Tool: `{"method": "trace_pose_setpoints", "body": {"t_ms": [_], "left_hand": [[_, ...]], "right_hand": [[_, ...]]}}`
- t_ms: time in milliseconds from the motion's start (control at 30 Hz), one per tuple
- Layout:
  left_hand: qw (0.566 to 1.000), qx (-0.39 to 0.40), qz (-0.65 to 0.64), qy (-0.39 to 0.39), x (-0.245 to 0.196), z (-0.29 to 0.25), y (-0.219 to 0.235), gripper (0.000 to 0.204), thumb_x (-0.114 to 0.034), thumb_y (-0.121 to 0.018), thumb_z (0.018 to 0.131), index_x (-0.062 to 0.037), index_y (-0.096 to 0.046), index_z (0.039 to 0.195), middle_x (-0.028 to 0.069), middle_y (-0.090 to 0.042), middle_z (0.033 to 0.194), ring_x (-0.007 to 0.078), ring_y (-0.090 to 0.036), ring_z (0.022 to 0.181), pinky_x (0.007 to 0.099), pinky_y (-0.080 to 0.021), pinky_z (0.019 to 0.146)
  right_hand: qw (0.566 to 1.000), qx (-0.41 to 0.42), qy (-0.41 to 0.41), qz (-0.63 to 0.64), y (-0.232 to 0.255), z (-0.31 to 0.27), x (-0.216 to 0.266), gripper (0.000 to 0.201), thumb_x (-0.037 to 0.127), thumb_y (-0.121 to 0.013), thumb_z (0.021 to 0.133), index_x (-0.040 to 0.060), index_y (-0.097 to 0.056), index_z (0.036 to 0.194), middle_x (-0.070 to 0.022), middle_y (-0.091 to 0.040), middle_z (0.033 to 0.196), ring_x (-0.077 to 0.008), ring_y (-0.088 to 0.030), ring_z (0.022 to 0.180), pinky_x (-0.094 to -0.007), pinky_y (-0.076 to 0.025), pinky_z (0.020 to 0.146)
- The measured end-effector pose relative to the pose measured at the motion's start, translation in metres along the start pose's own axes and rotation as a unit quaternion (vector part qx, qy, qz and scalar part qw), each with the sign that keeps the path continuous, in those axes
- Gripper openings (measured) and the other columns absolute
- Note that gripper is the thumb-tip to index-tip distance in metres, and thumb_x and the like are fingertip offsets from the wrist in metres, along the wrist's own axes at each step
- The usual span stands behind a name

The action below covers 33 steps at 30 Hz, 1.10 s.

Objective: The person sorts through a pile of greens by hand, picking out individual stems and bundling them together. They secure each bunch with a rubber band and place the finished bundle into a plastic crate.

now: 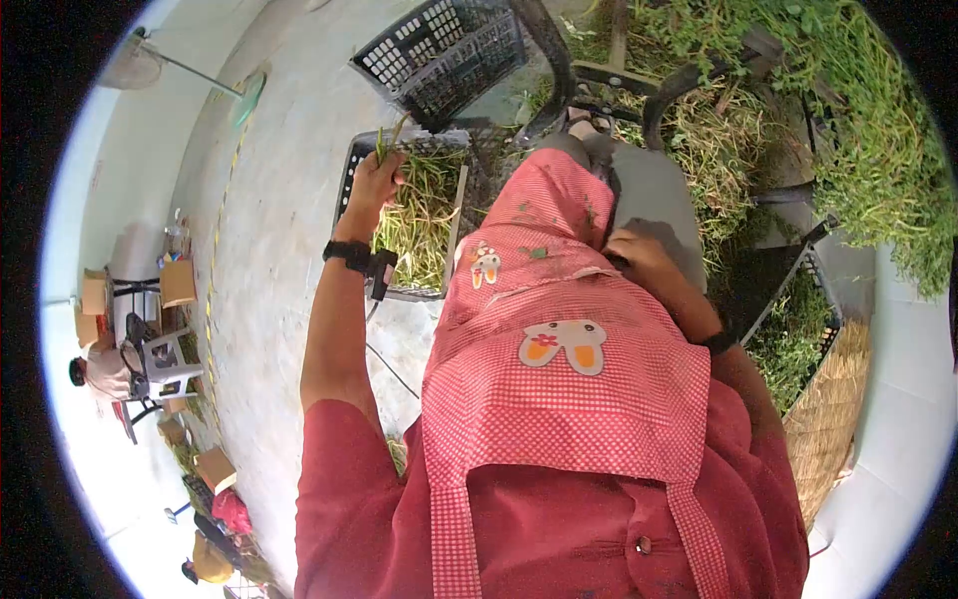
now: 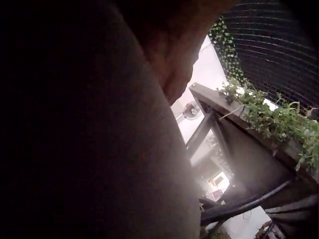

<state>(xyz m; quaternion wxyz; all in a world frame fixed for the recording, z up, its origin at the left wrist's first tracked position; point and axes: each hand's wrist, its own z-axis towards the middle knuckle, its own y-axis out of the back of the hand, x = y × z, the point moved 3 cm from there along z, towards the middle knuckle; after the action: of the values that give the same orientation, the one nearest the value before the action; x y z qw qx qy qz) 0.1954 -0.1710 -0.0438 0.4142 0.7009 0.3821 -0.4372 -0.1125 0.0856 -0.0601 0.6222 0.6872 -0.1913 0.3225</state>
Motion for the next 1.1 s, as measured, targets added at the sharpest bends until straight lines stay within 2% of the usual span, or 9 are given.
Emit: {"method": "trace_pose_setpoints", "body": {"t_ms": [333,400,567,667,733,833,933,1000,1100], "left_hand": [[0.971,-0.09,0.222,0.025,0.045,0.037,0.06,0.032,-0.034,-0.054,0.084,-0.0013,-0.058,0.084,0.0093,-0.058,0.065,0.0178,-0.054,0.056,0.0346,-0.04,0.052],[0.967,-0.096,0.233,-0.029,0.059,0.036,0.064,0.034,-0.034,-0.054,0.084,-0.0006,-0.058,0.083,0.0113,-0.059,0.066,0.0191,-0.054,0.059,0.0352,-0.041,0.055],[0.948,-0.108,0.3,-0.016,0.103,0.042,0.073,0.032,-0.031,-0.052,0.084,-0.0004,-0.057,0.092,0.0208,-0.063,0.083,0.0392,-0.059,0.087,0.0453,-0.043,0.071],[0.918,-0.159,0.362,-0.036,0.131,0.049,0.076,0.03,-0.033,-0.051,0.087,-0.0039,-0.059,0.091,0.0089,-0.061,0.07,0.0241,-0.056,0.064,0.0378,-0.042,0.061],[0.926,-0.136,0.353,-0.017,0.148,0.051,0.073,0.034,-0.032,-0.054,0.086,-0.0026,-0.058,0.102,0.0142,-0.063,0.083,0.0293,-0.059,0.078,0.0379,-0.044,0.07],[0.919,-0.146,0.367,0.007,0.172,0.044,0.067,0.07,-0.046,-0.057,0.08,-0.0109,-0.032,0.135,0.0212,-0.033,0.137,0.0416,-0.033,0.125,0.0555,-0.028,0.098],[0.952,-0.105,0.289,0.006,0.189,0.035,0.067,0.068,-0.045,-0.058,0.08,-0.0075,-0.037,0.132,0.0243,-0.038,0.133,0.0402,-0.037,0.122,0.0509,-0.032,0.098],[0.939,-0.143,0.314,0.001,0.196,0.018,0.062,0.054,-0.037,-0.062,0.079,-0.0025,-0.051,0.119,0.0245,-0.056,0.11,0.0364,-0.051,0.109,0.04,-0.042,0.091],[0.951,-0.142,0.274,0.015,0.219,-0.009,0.053,0.044,-0.032,-0.063,0.077,-0.0005,-0.059,0.107,0.0228,-0.063,0.096,0.0365,-0.059,0.094,0.0408,-0.047,0.082]], "right_hand": [[0.988,-0.103,-0.092,0.062,0.009,-0.007,0.007,0.018,0.013,-0.062,0.077,0.004,-0.063,0.093,-0.0113,-0.062,0.097,-0.0291,-0.061,0.087,-0.0344,-0.048,0.075],[0.991,-0.109,-0.067,0.044,0.007,-0.007,0.005,0.018,0.013,-0.063,0.077,0.0038,-0.063,0.093,-0.0106,-0.062,0.097,-0.0282,-0.061,0.087,-0.0338,-0.048,0.075],[0.995,-0.095,-0.013,0.022,0.002,-0.004,0.002,0.022,-0.002,-0.066,0.073,-0.0003,-0.062,0.095,-0.0097,-0.063,0.099,-0.0225,-0.062,0.087,-0.0315,-0.05,0.071],[0.997,-0.067,-0.021,-0.024,0.001,0.002,-0.002,0.023,-0.003,-0.065,0.072,-0.0008,-0.062,0.095,-0.0106,-0.063,0.098,-0.0228,-0.062,0.087,-0.0308,-0.05,0.069],[0.995,-0.094,-0.014,0.017,0.002,0.005,-0.002,0.022,0.001,-0.067,0.072,0.002,-0.063,0.093,-0.0103,-0.062,0.099,-0.0257,-0.062,0.09,-0.0322,-0.049,0.074],[0.993,-0.094,-0.068,0.016,0.002,0.006,0.003,0.022,0.002,-0.065,0.074,0.0021,-0.063,0.096,-0.0105,-0.063,0.098,-0.0259,-0.062,0.089,-0.0327,-0.049,0.075],[0.992,-0.071,-0.096,-0.03,0.001,0.009,0.002,0.022,0.002,-0.064,0.075,0.0026,-0.063,0.097,-0.0112,-0.063,0.097,-0.027,-0.062,0.089,-0.033,-0.049,0.075],[0.991,-0.051,-0.126,-0.014,0.006,0.013,0.012,0.022,0.003,-0.063,0.076,0.0035,-0.063,0.098,-0.0113,-0.063,0.096,-0.0273,-0.062,0.089,-0.0328,-0.049,0.075],[0.989,-0.036,-0.142,-0.014,0.006,0.016,0.012,0.023,0.006,-0.062,0.078,0.0053,-0.063,0.1,-0.0111,-0.063,0.096,-0.0279,-0.063,0.088,-0.0323,-0.049,0.075]]}}
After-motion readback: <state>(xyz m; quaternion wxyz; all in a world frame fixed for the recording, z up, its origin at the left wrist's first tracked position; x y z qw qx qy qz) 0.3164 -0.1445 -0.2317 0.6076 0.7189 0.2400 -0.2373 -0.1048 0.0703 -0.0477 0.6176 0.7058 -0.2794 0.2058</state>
